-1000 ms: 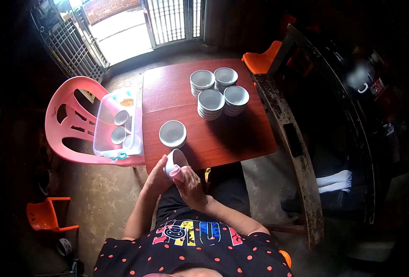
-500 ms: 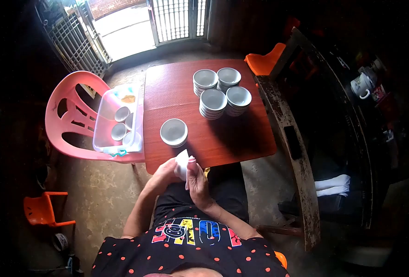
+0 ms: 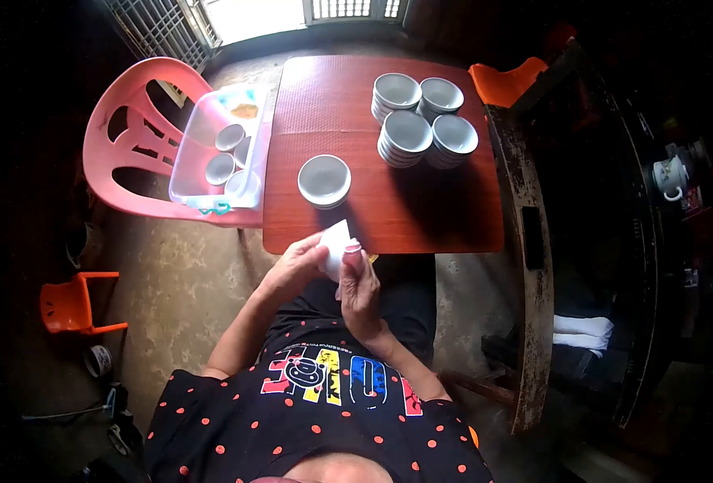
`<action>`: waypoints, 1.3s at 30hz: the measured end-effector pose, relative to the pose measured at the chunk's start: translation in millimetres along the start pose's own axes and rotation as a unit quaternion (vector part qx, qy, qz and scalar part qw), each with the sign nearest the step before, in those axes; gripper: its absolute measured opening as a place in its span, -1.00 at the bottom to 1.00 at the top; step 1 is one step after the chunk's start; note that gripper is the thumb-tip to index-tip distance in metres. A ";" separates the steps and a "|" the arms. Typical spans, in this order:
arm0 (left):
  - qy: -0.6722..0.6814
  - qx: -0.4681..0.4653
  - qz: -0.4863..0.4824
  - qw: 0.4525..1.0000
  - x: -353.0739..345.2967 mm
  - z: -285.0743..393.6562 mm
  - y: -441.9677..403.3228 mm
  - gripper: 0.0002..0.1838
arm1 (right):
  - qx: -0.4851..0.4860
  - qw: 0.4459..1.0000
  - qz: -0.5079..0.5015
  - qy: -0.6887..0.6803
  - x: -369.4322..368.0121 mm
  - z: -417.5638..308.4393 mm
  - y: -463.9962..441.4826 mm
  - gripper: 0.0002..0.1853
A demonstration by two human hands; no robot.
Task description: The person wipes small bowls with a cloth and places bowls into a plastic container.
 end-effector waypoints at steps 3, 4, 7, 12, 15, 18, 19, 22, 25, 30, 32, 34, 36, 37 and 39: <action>-0.214 -0.224 -0.042 0.950 -22.3 30.8 10.4 -0.06 | -0.073 0.996 -0.012 -0.053 5.6 2.2 -10.4 -0.62; -0.421 -0.283 -0.096 0.857 -26.3 35.0 11.9 -0.03 | -0.095 0.991 -0.019 -0.090 5.6 7.5 -11.9 -0.61; -0.029 -0.229 -0.017 0.973 -13.9 34.2 8.0 -0.07 | -0.065 0.993 -0.008 -0.099 3.5 10.4 -9.9 -0.64; -0.087 -0.041 -0.011 0.995 23.7 -29.3 -9.0 -0.14 | -0.005 0.999 -0.028 -0.017 0.1 -5.3 -4.5 -0.69; -0.123 -0.197 -0.023 0.972 -24.1 30.7 12.5 -0.13 | 0.000 0.999 -0.037 0.021 8.9 -8.5 -12.5 -0.68; -0.259 -0.311 -0.091 0.910 -22.1 37.0 13.0 -0.04 | -0.035 0.998 -0.034 -0.039 7.2 -4.1 -14.9 -0.71; -0.088 -0.259 -0.036 0.961 -13.2 35.3 8.1 -0.13 | -0.038 0.998 -0.028 -0.049 8.1 -5.4 -14.3 -0.70; 0.174 0.024 -0.014 0.984 -0.9 5.7 -6.8 -0.34 | -0.028 0.998 -0.018 -0.056 6.8 -9.9 -9.4 -0.69; 0.056 0.021 -0.003 0.998 -7.2 1.6 6.0 -0.22 | 0.007 0.999 -0.038 -0.007 7.9 -9.6 -8.8 -0.65; -0.466 -0.337 -0.061 0.816 -46.6 46.0 21.0 -0.03 | -0.129 0.987 -0.056 -0.078 14.0 6.4 -18.8 -0.62; -0.186 -0.279 -0.013 0.942 -22.3 38.9 11.9 -0.04 | -0.126 0.986 -0.023 -0.108 13.2 8.1 -19.8 -0.62; 0.002 -0.113 0.055 0.992 6.2 23.2 3.6 -0.31 | -0.132 0.978 -0.036 -0.157 15.5 11.8 -18.1 -0.59; 0.068 -0.026 -0.042 0.996 4.4 1.0 4.1 -0.43 | -0.156 0.971 -0.057 -0.171 19.1 11.4 -17.5 -0.56; 0.109 -0.018 -0.042 0.993 -1.1 1.2 6.8 -0.48 | -0.176 0.969 -0.071 -0.160 21.3 5.5 -20.4 -0.55; -0.040 -0.052 -0.044 0.997 -11.7 11.3 12.6 -0.49 | -0.223 0.958 -0.128 -0.126 27.0 3.1 -26.2 -0.52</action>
Point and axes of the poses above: each hand's wrist, its own y-axis away from the middle knuckle, its own x-axis out of the back of the hand, z = x × y, the point moved 6 cm from there along -y, towards the middle knuckle, and after that the axes turned 1 degree about -x, right-handed, at the moved point
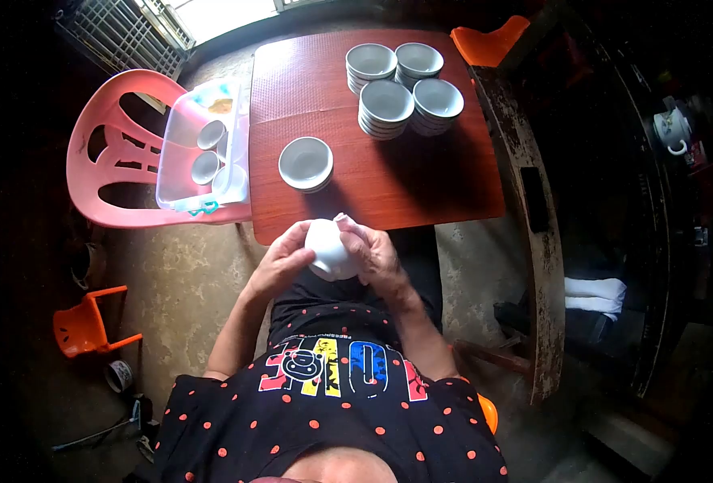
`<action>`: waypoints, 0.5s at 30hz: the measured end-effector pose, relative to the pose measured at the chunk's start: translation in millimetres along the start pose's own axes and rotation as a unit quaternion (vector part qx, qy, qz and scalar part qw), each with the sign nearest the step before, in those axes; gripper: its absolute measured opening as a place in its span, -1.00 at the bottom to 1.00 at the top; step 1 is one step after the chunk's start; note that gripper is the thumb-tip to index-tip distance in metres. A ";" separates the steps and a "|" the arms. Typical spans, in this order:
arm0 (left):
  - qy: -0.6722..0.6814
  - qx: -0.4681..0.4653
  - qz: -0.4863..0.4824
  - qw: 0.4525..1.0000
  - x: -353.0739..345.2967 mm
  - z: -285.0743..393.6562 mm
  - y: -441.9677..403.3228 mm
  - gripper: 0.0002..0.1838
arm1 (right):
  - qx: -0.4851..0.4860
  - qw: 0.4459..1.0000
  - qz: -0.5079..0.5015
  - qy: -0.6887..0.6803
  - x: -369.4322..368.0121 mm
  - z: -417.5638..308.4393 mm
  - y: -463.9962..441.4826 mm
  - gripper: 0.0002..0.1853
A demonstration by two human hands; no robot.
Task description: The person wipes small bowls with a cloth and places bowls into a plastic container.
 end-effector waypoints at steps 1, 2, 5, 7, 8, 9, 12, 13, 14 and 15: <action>-0.075 -0.014 -0.006 0.997 -4.6 2.6 0.5 -0.49 | 0.004 0.999 -0.035 -0.001 -7.6 -18.0 2.4 -0.57; -0.130 -0.019 0.007 0.991 -6.7 -5.2 2.0 -0.42 | 0.000 0.996 -0.076 0.047 -2.0 -3.7 -6.6 -0.58; -0.462 -0.097 -0.003 0.881 -28.8 12.0 5.7 -0.39 | -0.059 0.978 -0.156 0.122 7.9 15.7 -21.0 -0.61; -0.164 0.028 0.003 0.986 -14.0 -4.3 3.1 -0.47 | -0.112 0.984 -0.141 -0.003 10.4 16.3 -17.7 -0.58; -0.060 0.057 -0.020 0.996 -11.8 -5.9 5.1 -0.48 | -0.099 0.985 -0.132 -0.039 14.1 19.0 -19.8 -0.53; 0.044 0.089 -0.041 0.994 -12.9 -6.8 7.5 -0.50 | -0.098 0.986 -0.103 -0.088 18.5 21.6 -20.2 -0.56; 0.084 0.082 -0.055 0.992 -18.3 -19.0 8.9 -0.52 | -0.061 0.954 0.017 -0.292 23.8 29.9 -30.5 -0.61; 0.088 0.076 -0.054 0.992 -23.3 -19.5 7.0 -0.52 | -0.009 0.975 -0.013 -0.222 26.3 7.2 -28.3 -0.57; 0.086 0.058 -0.043 0.994 -27.6 -15.8 2.6 -0.53 | 0.042 0.960 0.059 -0.271 40.2 2.7 -33.7 -0.59; 0.107 0.049 -0.027 0.993 -28.6 -16.6 2.1 -0.53 | 0.093 0.935 0.130 -0.315 52.8 1.2 -35.7 -0.60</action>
Point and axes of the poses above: each hand's wrist, its own y-axis away from the middle knuckle, its own x-axis out of the back of the hand, z = x × y, the point moved 6 cm from there along -y, towards the middle knuckle, and after that the axes turned 1 degree about -x, right-handed, at the moved point
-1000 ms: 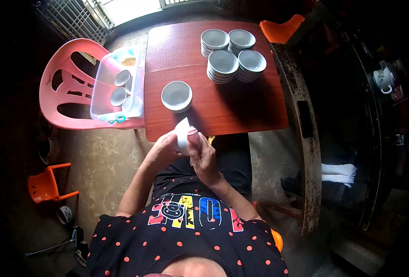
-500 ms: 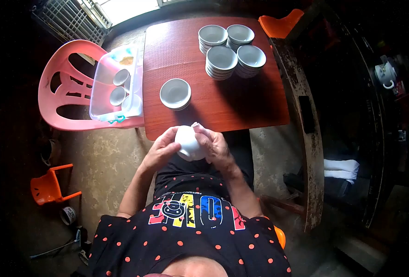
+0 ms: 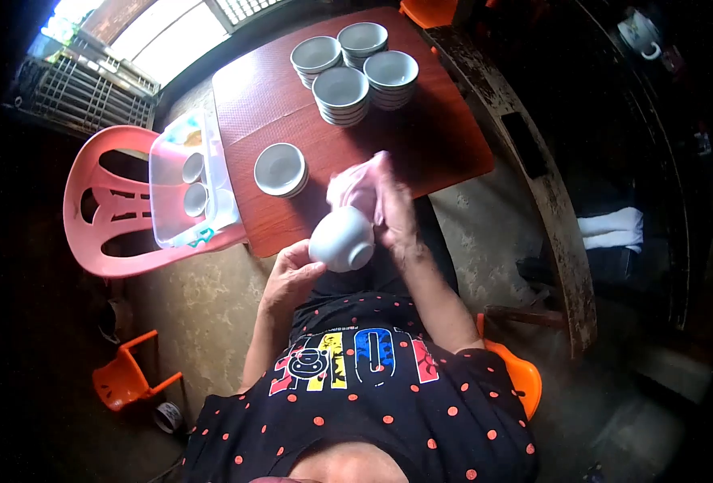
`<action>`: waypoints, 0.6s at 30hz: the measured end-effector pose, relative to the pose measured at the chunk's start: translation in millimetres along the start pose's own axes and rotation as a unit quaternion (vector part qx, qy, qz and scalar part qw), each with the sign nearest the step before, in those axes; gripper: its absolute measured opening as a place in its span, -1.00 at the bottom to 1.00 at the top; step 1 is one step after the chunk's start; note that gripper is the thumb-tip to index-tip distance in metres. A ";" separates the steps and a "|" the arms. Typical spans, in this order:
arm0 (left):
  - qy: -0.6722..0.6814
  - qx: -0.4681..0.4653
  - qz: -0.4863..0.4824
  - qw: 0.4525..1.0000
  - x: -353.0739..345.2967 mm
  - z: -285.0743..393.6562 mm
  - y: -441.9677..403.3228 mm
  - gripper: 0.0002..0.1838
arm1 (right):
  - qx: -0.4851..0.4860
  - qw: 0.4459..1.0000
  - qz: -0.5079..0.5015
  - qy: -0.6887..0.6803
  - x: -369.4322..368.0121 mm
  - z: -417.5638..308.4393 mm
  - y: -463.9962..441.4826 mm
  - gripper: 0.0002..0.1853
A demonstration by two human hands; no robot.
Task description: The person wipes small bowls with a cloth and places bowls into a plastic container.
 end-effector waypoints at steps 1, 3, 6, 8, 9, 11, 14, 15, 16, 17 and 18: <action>0.021 -0.014 0.013 1.000 0.2 -0.3 -0.8 -0.53 | 0.097 0.992 0.041 0.066 15.6 -12.5 1.1 -0.58; 0.054 -0.044 0.043 0.997 3.3 3.8 -4.8 -0.53 | 0.220 0.937 0.060 0.266 14.4 -48.0 32.7 -0.52; 0.064 -0.089 0.042 0.993 -1.2 9.4 -13.2 -0.46 | 0.314 0.793 -0.107 0.511 -45.0 -49.3 78.7 -0.64; 0.002 -0.065 0.039 0.997 4.5 2.1 -12.4 -0.44 | 0.378 0.604 -0.155 0.684 -79.7 -20.5 101.2 -0.44; 0.215 0.033 0.075 0.973 15.0 -18.3 -5.8 -0.42 | 0.391 0.559 -0.184 0.708 -81.6 -3.9 101.7 -0.42; -0.195 -0.109 0.004 0.975 15.2 -10.3 1.1 -0.56 | 0.443 0.567 -0.169 0.674 -76.0 -8.1 87.6 -0.60; -0.220 -0.003 -0.039 0.975 -2.9 -9.2 0.1 -0.70 | 0.407 0.656 -0.329 0.544 -52.8 -3.4 48.2 -0.73; -0.211 -0.009 -0.037 0.977 -16.0 -2.6 0.6 -0.70 | 0.346 0.719 -0.349 0.491 -36.6 5.7 32.5 -0.75; -0.200 -0.017 -0.034 0.979 -25.0 1.4 0.3 -0.70 | 0.280 0.773 -0.367 0.434 -41.8 3.3 26.7 -0.76; -0.182 -0.007 -0.008 0.983 -25.9 0.7 0.9 -0.75 | -0.006 0.912 -0.266 0.313 -26.0 13.9 22.3 -0.75; -0.215 -0.021 -0.001 0.976 -20.1 0.6 0.0 -0.73 | 0.025 0.888 -0.200 0.414 -43.5 -2.0 37.1 -0.69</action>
Point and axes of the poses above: each hand's wrist, its own y-axis away from the middle knuckle, its own x-axis out of the back of the hand, z = x × y, the point moved 6 cm from there along -y, towards the middle knuckle, and after that the axes turned 1 degree about -x, right-handed, at the moved point
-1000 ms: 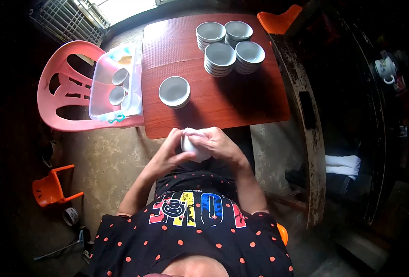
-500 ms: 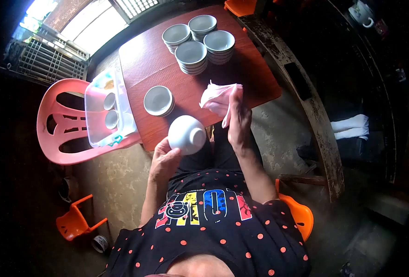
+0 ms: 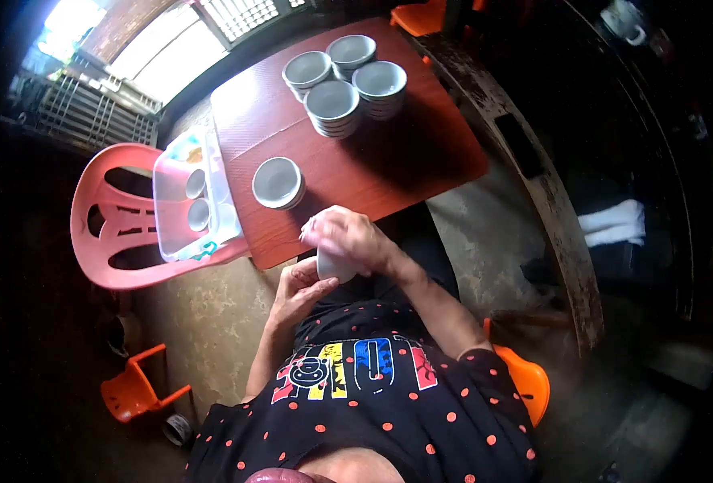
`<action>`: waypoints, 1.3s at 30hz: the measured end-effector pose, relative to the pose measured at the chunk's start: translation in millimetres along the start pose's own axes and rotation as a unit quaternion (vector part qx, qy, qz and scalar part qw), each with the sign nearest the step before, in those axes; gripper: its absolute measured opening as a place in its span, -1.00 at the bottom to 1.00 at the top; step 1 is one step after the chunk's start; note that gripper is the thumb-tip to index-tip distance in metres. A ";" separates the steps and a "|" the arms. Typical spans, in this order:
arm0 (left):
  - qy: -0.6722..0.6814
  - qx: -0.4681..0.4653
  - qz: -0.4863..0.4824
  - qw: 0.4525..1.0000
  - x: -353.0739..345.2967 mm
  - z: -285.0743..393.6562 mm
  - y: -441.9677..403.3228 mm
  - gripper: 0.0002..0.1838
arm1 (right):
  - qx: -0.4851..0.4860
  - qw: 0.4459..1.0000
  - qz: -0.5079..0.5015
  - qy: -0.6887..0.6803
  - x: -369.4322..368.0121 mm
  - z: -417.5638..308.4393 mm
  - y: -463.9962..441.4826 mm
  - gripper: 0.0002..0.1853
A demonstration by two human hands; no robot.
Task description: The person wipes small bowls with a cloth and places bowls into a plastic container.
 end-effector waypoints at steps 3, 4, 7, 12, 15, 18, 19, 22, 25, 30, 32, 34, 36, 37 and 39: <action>-0.085 -0.048 0.033 0.995 19.0 -22.8 6.5 -0.68 | 0.288 0.851 0.077 0.432 -39.2 -44.8 26.6 -0.76; -0.109 -0.082 0.031 0.990 20.1 -20.6 4.5 -0.69 | 0.286 0.849 0.070 0.438 -42.1 -49.8 28.3 -0.77; 0.068 0.062 -0.065 0.994 0.7 -1.5 9.6 -0.78 | 0.279 0.921 -0.037 0.269 -14.7 -16.0 7.7 -0.78; -0.022 -0.022 -0.063 0.998 -1.0 -9.3 10.4 -0.67 | -0.129 0.836 0.018 -0.533 -13.2 74.8 6.9 -0.54; -0.114 -0.029 -0.091 0.989 -3.3 -8.7 5.8 -0.65 | -0.158 0.803 -0.031 -0.574 -7.8 95.7 -0.6 -0.56; 0.140 0.061 -0.133 0.979 -4.4 5.2 8.5 -0.56 | 0.016 0.988 -0.099 -0.114 6.8 46.5 -10.3 -0.61; 0.204 0.089 -0.123 0.967 2.9 -4.3 5.1 -0.55 | -0.072 0.979 -0.123 -0.148 -6.5 27.1 -3.4 -0.59; 0.254 0.084 -0.073 0.961 7.7 -12.2 -1.4 -0.57 | 0.010 0.991 -0.075 -0.106 -2.4 30.1 -8.9 -0.62; 0.166 0.000 -0.014 0.986 7.6 -14.3 -3.9 -0.69 | -0.095 0.875 0.165 -0.445 -7.9 71.5 5.0 -0.60; 0.048 0.096 -0.066 0.992 -1.7 -7.1 5.3 -0.70 | -0.149 0.866 0.047 -0.475 -3.1 61.7 4.9 -0.59; 0.259 0.079 -0.061 0.961 2.3 2.7 3.8 -0.65 | -0.045 0.962 -0.071 -0.258 -0.9 24.7 0.6 -0.63; 0.268 0.070 -0.033 0.960 6.3 -1.2 0.0 -0.64 | -0.029 0.981 -0.058 -0.184 -0.5 21.4 -4.2 -0.68; 0.289 0.019 0.012 0.957 2.1 -0.5 -7.8 -0.66 | 0.054 0.967 0.033 -0.249 13.0 31.5 -7.8 -0.66; 0.239 -0.015 0.020 0.971 1.0 -1.8 -11.3 -0.70 | 0.045 0.959 0.201 -0.196 12.2 52.1 0.7 -0.62; 0.116 -0.034 -0.010 0.993 -1.9 -3.6 -14.4 -0.75 | -0.020 0.817 0.173 -0.550 -3.3 74.0 2.8 -0.60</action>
Point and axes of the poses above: each hand's wrist, its own y-axis away from the middle knuckle, its own x-axis out of the back of the hand, z = x × y, the point moved 6 cm from there along -y, towards the middle knuckle, and after that the axes turned 1 degree about -x, right-handed, at the moved point
